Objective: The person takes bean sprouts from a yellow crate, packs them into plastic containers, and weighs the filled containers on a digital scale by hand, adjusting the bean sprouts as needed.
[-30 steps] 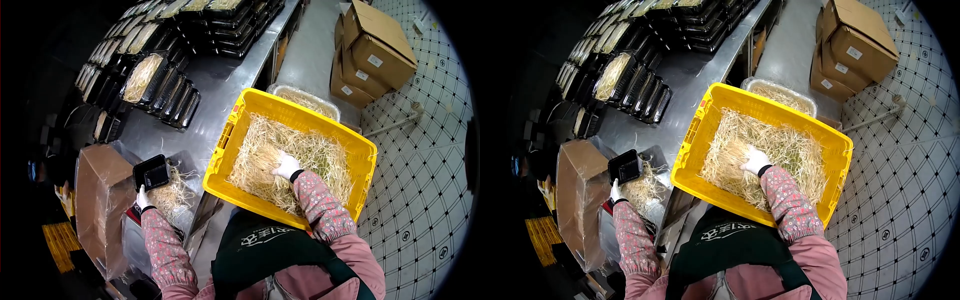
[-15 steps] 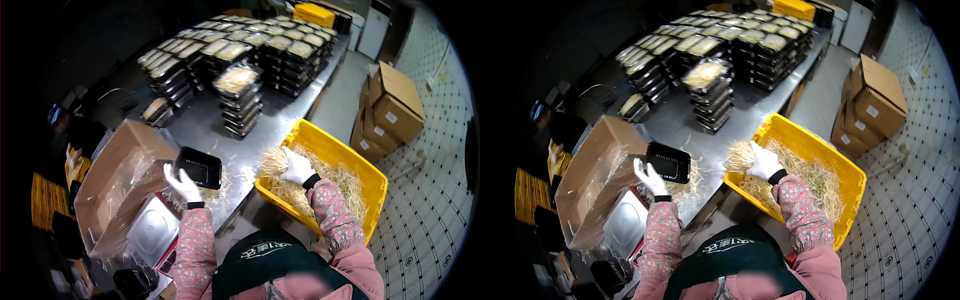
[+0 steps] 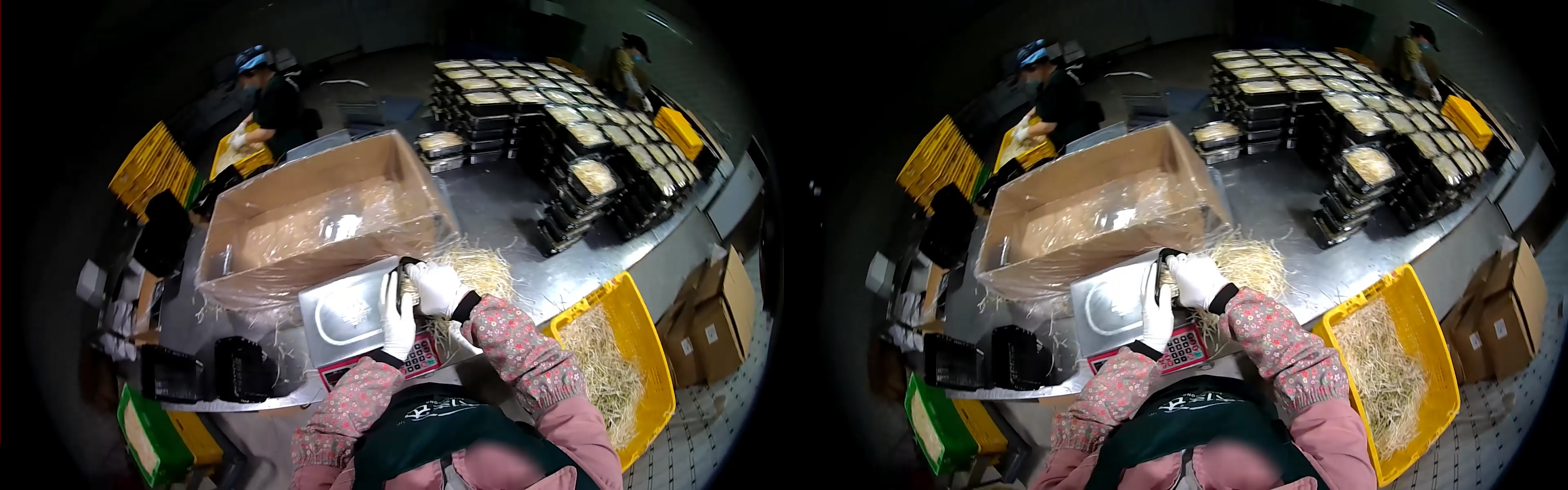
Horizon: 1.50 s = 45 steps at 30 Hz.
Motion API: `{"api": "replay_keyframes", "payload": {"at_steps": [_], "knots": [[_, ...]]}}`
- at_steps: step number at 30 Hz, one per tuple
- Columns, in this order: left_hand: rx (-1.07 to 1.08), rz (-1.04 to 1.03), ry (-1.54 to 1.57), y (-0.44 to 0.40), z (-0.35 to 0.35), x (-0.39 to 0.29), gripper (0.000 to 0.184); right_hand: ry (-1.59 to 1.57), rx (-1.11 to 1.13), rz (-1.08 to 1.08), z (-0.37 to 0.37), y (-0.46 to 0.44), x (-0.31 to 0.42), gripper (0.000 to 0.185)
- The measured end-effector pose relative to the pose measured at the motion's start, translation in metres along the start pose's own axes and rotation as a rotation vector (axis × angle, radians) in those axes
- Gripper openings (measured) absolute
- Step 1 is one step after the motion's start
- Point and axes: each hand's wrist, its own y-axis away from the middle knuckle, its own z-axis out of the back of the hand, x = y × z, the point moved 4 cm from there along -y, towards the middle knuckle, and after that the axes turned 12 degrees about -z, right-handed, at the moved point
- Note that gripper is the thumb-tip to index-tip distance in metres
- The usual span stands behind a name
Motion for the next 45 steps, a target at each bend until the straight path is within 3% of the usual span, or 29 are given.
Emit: {"api": "replay_keyframes", "payload": {"at_steps": [2, 4, 6, 7, 8, 10, 12, 14, 15, 19, 20, 23, 24, 26, 29, 32, 38, 42, 45], "knots": [[0.025, 0.293, 0.277, 0.003, 0.026, 0.009, 0.057, 0.042, 0.049, 0.119, -0.024, -0.015, 0.016, 0.044], [0.099, 0.330, 0.128, 0.001, 0.048, 0.027, 0.068, 0.039, 0.077, 0.188, -0.042, -0.031, 0.021, 0.046], [0.109, -0.094, -0.544, -0.009, 0.063, 0.022, 0.078, 0.082, 0.169, 0.256, -0.063, -0.038, 0.025, 0.050], [0.132, -0.248, -0.535, -0.017, 0.064, 0.015, 0.082, -0.048, 0.101, 0.278, -0.068, -0.039, 0.030, 0.055], [0.212, -0.235, -0.466, -0.023, 0.059, 0.013, 0.078, -0.060, 0.246, 0.198, -0.081, -0.043, 0.031, 0.058], [0.505, -0.120, -0.586, -0.024, 0.047, 0.034, 0.073, 0.076, 0.237, 0.220, -0.088, -0.044, 0.036, 0.059], [0.488, -0.127, -0.664, -0.027, 0.048, 0.035, 0.069, 0.051, 0.364, 0.196, -0.094, -0.051, 0.024, 0.059], [0.519, -0.160, -0.708, -0.026, 0.046, 0.028, 0.069, -0.313, 0.299, 0.309, -0.095, -0.049, 0.012, 0.060], [0.494, -0.180, -0.703, -0.024, 0.045, 0.029, 0.067, -0.265, 0.403, 0.279, -0.086, -0.047, 0.010, 0.070], [0.489, -0.155, -0.772, -0.027, 0.038, 0.012, 0.060, -0.064, 0.336, 0.312, -0.057, -0.042, -0.006, 0.088], [0.484, -0.147, -0.774, -0.026, 0.038, 0.012, 0.060, -0.080, 0.142, 0.406, -0.045, -0.041, -0.009, 0.097], [0.453, -0.103, -0.792, -0.021, 0.051, 0.017, 0.058, 0.090, 0.345, 0.316, -0.016, -0.053, -0.035, 0.096], [0.453, -0.123, -0.788, -0.021, 0.056, 0.016, 0.059, 0.031, 0.458, 0.273, -0.018, -0.057, -0.041, 0.086], [0.480, -0.108, -0.825, -0.019, 0.057, 0.018, 0.059, -0.018, 0.411, 0.314, -0.021, -0.053, -0.037, 0.049], [0.489, -0.129, -0.876, -0.022, 0.056, 0.015, 0.060, 0.034, 0.165, 0.302, -0.048, -0.048, -0.025, 0.012], [0.496, -0.129, -0.908, -0.024, 0.056, 0.014, 0.060, -0.050, 0.228, 0.246, -0.053, -0.052, -0.038, 0.012], [0.453, -0.158, -0.901, -0.022, 0.061, 0.020, 0.068, -0.382, 0.299, -0.012, 0.026, -0.056, -0.075, 0.020], [0.345, -0.047, -0.640, -0.040, 0.092, -0.012, 0.078, -0.660, 0.231, -0.203, 0.032, -0.038, -0.133, 0.016], [0.112, 0.004, -0.401, -0.041, 0.140, -0.011, 0.077, -0.810, 0.248, -0.397, -0.019, -0.012, -0.189, 0.018]]}}
